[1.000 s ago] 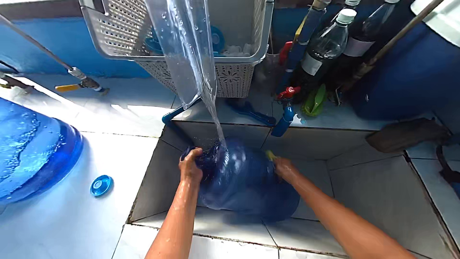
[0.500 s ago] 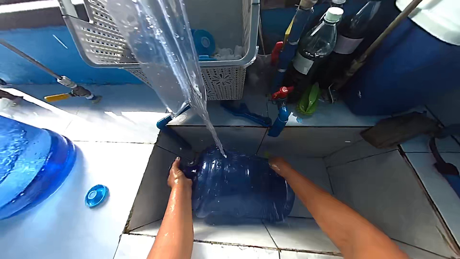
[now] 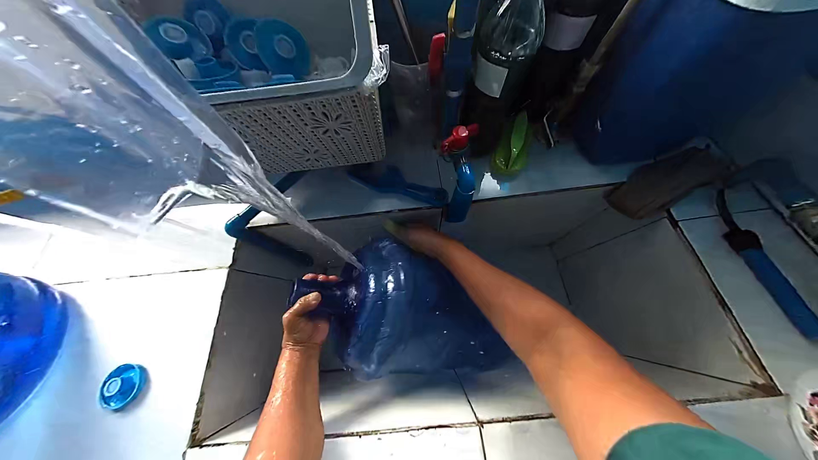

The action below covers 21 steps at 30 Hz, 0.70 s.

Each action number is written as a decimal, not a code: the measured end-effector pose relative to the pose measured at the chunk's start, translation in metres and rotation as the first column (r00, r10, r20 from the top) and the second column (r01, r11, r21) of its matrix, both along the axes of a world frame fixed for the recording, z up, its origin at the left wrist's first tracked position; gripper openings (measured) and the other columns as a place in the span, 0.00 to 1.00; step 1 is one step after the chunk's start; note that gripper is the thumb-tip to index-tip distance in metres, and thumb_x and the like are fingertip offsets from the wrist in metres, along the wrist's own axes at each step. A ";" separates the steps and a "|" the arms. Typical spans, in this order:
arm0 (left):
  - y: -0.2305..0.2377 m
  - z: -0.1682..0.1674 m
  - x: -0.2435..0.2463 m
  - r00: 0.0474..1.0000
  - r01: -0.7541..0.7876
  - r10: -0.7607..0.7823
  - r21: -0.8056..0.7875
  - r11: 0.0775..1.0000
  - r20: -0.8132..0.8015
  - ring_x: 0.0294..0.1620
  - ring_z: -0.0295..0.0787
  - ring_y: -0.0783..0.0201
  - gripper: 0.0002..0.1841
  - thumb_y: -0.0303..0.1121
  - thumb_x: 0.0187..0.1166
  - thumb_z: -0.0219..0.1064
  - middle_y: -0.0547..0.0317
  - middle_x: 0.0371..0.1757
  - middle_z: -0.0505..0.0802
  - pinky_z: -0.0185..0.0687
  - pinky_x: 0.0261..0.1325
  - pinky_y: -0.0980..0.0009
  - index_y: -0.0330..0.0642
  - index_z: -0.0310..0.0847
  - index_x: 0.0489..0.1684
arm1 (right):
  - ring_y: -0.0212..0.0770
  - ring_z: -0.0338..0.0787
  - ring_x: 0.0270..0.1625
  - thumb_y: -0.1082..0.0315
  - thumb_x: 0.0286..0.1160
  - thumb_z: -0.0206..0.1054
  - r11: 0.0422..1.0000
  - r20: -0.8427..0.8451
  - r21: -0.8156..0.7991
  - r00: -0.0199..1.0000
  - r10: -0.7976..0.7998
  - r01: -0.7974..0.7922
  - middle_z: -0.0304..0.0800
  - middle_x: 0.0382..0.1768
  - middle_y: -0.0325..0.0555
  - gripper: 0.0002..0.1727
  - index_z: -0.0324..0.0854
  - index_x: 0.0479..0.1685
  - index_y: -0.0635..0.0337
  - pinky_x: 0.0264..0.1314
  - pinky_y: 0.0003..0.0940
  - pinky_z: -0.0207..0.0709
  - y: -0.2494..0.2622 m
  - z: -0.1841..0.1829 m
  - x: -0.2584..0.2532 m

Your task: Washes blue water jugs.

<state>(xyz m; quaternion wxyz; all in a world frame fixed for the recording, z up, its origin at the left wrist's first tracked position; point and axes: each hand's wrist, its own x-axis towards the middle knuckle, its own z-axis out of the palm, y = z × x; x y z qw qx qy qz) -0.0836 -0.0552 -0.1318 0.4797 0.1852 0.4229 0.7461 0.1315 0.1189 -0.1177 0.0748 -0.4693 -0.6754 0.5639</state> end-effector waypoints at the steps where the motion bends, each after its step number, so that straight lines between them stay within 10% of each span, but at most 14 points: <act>1: 0.005 -0.007 -0.005 0.995 -0.098 0.095 -0.072 0.993 -0.042 0.44 0.95 0.64 0.10 0.35 0.63 0.67 0.62 0.38 0.95 0.92 0.52 0.64 0.48 0.82 0.40 | 0.61 0.85 0.71 0.58 0.89 0.61 0.986 0.040 -0.057 0.987 -0.154 0.156 0.85 0.66 0.69 0.25 0.78 0.71 0.72 0.77 0.59 0.74 0.001 -0.040 0.040; 3: 0.018 -0.010 -0.004 0.925 -0.364 0.278 -0.396 0.843 -0.259 0.34 0.88 0.68 0.08 0.34 0.86 0.54 0.62 0.32 0.89 0.87 0.41 0.68 0.42 0.77 0.43 | 0.58 0.82 0.73 0.53 0.92 0.57 0.874 0.172 -0.222 0.900 -0.401 0.432 0.81 0.71 0.68 0.29 0.74 0.76 0.71 0.78 0.54 0.73 -0.006 -0.092 0.119; 5: 0.023 -0.008 0.007 0.903 -0.397 0.143 -0.664 0.634 -0.404 0.48 0.87 0.59 0.18 0.40 0.87 0.61 0.47 0.49 0.90 0.83 0.55 0.59 0.31 0.80 0.60 | 0.54 0.84 0.68 0.47 0.90 0.57 0.659 0.238 -0.364 0.750 -0.617 0.658 0.82 0.69 0.63 0.31 0.73 0.76 0.66 0.69 0.54 0.77 -0.022 -0.106 0.164; 9: 0.021 -0.042 0.072 0.949 0.140 -0.313 -0.834 0.533 -0.041 0.63 0.86 0.49 0.31 0.55 0.93 0.43 0.41 0.64 0.88 0.81 0.66 0.48 0.36 0.74 0.74 | 0.55 0.83 0.70 0.47 0.88 0.59 0.546 0.289 -0.119 0.555 -0.780 0.829 0.81 0.70 0.65 0.33 0.73 0.75 0.70 0.72 0.57 0.76 -0.039 -0.068 0.230; 12: 0.009 -0.088 0.134 0.888 0.440 -0.378 -0.721 0.536 0.261 0.68 0.81 0.47 0.35 0.56 0.94 0.27 0.40 0.70 0.84 0.78 0.67 0.45 0.41 0.70 0.79 | 0.56 0.83 0.70 0.48 0.87 0.61 0.538 0.250 0.183 0.490 -0.835 0.823 0.81 0.69 0.68 0.33 0.75 0.73 0.72 0.74 0.57 0.74 -0.053 -0.011 0.268; 17: 0.003 -0.111 0.164 0.925 0.337 -0.317 -0.834 0.437 0.208 0.87 0.62 0.38 0.40 0.57 0.94 0.22 0.29 0.86 0.67 0.59 0.83 0.39 0.31 0.57 0.88 | 0.63 0.84 0.60 0.54 0.90 0.59 0.588 0.236 0.456 0.546 -0.804 0.668 0.83 0.57 0.78 0.29 0.78 0.64 0.81 0.69 0.60 0.71 -0.082 0.043 0.250; 21: 0.013 -0.113 0.085 0.854 0.274 -0.516 -0.902 0.334 0.068 0.72 0.80 0.41 0.31 0.50 0.96 0.36 0.32 0.73 0.81 0.77 0.70 0.42 0.33 0.70 0.79 | 0.72 0.89 0.58 0.55 0.87 0.61 0.645 0.179 0.607 0.711 -0.680 0.464 0.87 0.54 0.79 0.30 0.78 0.66 0.80 0.64 0.69 0.75 -0.121 0.065 0.183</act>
